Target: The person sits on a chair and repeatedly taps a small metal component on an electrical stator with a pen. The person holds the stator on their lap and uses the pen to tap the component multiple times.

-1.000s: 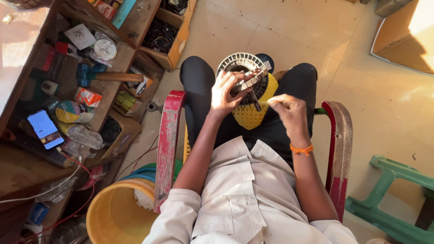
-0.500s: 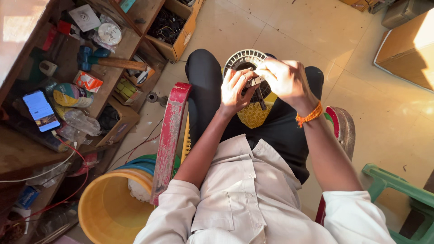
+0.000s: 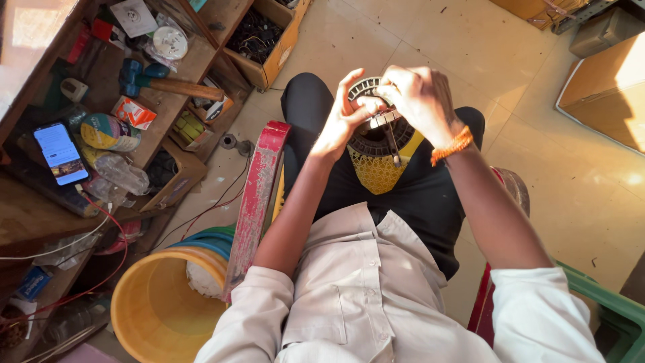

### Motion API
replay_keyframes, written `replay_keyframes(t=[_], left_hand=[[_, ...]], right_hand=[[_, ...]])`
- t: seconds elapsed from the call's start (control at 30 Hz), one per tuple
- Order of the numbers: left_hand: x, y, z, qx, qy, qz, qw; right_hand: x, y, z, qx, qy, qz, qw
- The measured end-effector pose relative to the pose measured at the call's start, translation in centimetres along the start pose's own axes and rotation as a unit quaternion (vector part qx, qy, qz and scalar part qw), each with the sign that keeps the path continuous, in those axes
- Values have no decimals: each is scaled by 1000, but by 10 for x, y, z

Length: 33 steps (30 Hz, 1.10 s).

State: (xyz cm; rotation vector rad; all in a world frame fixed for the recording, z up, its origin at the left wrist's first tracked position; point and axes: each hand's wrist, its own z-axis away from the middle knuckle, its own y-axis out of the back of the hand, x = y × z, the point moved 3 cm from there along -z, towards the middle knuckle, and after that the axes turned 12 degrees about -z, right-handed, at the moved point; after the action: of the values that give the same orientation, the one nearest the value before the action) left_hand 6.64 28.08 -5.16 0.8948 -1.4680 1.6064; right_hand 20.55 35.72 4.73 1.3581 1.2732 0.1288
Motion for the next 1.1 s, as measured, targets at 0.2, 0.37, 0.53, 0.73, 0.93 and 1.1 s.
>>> replay_keyframes(t=[0.2,0.37,0.53,0.73,0.93,1.1], left_hand=[[-12,11,2,-60,-95,-143,983],[-23,20,-5,-66,-122,-153,978],[-30,31,-8,-86,-97,-145,981],[-13,33,-3,-108,-70,-153,980],[2,14,21,-56,-208,-381,899],[-9,5,24,48,-286,-476,830]], right_hand=[[-39,0,42,43,-31,-52,997],[-57,-9,59,91,9,-56,994],[-60,-22,68,167,6,-70,983],[-44,-41,88,202,-49,-126,970],[-17,-69,123,181,-170,-168,954],[4,-64,141,215,-208,-183,936]])
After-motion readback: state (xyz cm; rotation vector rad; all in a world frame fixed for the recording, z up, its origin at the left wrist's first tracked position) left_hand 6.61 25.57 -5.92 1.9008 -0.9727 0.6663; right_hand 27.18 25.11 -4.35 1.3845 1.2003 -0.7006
